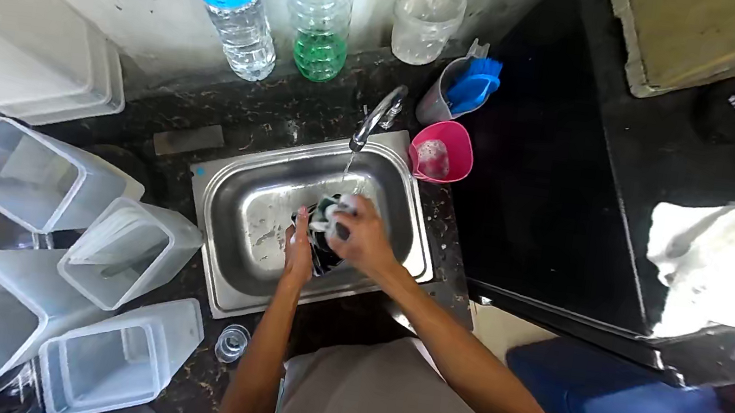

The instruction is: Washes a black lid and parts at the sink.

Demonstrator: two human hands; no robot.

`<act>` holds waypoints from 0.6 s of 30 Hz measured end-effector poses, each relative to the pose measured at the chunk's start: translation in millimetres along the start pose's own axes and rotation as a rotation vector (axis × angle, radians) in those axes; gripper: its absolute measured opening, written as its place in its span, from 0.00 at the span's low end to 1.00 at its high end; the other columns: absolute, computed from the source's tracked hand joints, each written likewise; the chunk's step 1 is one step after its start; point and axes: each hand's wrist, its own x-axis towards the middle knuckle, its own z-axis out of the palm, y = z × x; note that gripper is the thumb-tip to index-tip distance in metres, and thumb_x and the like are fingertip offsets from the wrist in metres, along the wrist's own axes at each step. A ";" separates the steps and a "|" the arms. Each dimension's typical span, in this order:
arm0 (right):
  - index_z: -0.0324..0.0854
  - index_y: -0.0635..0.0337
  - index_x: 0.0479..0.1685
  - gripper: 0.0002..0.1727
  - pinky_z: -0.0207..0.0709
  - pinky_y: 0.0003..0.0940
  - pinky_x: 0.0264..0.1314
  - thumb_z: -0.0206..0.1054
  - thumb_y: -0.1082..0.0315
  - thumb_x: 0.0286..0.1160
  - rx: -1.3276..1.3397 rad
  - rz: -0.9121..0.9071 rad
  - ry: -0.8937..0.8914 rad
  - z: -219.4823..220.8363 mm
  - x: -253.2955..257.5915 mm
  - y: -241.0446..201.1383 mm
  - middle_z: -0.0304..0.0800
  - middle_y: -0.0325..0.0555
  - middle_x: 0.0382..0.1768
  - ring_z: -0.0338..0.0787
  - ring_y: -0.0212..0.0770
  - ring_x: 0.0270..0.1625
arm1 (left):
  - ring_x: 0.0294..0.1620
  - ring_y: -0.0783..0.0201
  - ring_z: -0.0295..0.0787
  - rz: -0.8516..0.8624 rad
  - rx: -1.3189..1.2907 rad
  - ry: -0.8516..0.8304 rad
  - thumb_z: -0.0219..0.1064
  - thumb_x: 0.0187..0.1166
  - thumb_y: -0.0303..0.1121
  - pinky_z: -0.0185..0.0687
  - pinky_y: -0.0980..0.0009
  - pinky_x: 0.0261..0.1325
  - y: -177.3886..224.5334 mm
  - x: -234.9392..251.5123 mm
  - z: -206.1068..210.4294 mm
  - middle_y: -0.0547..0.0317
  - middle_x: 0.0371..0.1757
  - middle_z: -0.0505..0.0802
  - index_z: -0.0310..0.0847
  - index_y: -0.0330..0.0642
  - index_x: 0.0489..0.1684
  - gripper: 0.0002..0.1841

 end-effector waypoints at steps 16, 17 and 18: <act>0.94 0.61 0.38 0.05 0.82 0.57 0.66 0.76 0.73 0.65 -0.070 -0.013 -0.092 23.2 -3.1 -11.9 0.91 0.59 0.51 0.86 0.61 0.62 | 0.39 0.61 0.88 0.104 0.103 0.035 0.33 0.89 0.66 0.87 0.57 0.44 -9.0 -8.1 13.4 0.53 0.37 0.90 0.83 0.40 0.52 0.40; 0.94 0.59 0.37 0.05 0.81 0.55 0.69 0.76 0.74 0.66 -0.125 -0.221 -0.167 16.8 -3.0 -0.9 0.92 0.55 0.51 0.86 0.58 0.63 | 0.45 0.59 0.89 0.026 0.126 -0.037 0.33 0.88 0.68 0.87 0.54 0.50 -3.2 -9.3 4.3 0.51 0.44 0.91 0.83 0.42 0.58 0.41; 0.94 0.57 0.37 0.05 0.81 0.53 0.67 0.75 0.75 0.65 -0.169 -0.429 -0.223 9.9 2.0 10.3 0.93 0.51 0.53 0.87 0.56 0.62 | 0.53 0.57 0.89 -0.044 0.158 -0.105 0.35 0.86 0.70 0.86 0.51 0.57 4.4 -10.4 -4.2 0.50 0.52 0.92 0.83 0.44 0.64 0.41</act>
